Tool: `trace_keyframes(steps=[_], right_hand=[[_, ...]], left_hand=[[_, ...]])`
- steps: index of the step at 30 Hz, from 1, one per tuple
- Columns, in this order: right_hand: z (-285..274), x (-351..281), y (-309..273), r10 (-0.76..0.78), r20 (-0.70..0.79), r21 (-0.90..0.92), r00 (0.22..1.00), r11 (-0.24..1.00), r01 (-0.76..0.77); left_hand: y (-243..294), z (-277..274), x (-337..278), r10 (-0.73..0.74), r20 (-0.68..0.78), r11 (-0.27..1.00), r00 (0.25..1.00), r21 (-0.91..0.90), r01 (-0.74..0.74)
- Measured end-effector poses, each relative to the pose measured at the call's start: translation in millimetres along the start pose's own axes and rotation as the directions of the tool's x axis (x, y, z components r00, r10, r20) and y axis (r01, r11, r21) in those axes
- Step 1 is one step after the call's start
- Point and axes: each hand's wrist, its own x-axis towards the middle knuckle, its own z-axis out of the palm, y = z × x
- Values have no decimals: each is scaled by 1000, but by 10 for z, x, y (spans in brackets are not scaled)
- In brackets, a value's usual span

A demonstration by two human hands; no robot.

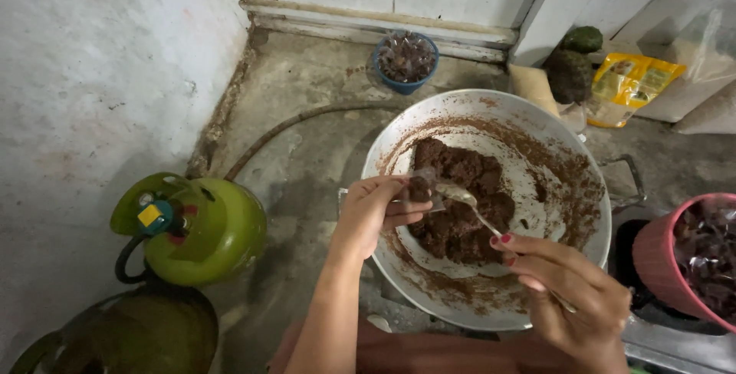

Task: The person prepares chocolates by using a spoon to place small portions of a dark brown mixture onto clear plastic squares and folding the plastic around them.

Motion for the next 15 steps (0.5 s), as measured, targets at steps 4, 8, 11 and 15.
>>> trace_keyframes(steps=[4, 8, 11, 15], right_hand=[[-21, 43, -19, -29, 77, -13, 997, 999, 30], [-50, 41, -25, 6, 115, 29, 993, 1000, -9], [-72, 61, -56, 30, 138, 23, 990, 999, -33], [-73, 42, -13, 32, 209, 37, 977, 998, -41]], left_hand=[[-141, -69, 138, 13, 49, 1000, 999, 14, -14], [-130, -62, 112, 1, 56, 999, 998, 47, -4], [-104, -48, 83, 3, 46, 999, 999, 49, -6], [-84, -34, 59, -6, 32, 997, 999, 81, 4]])
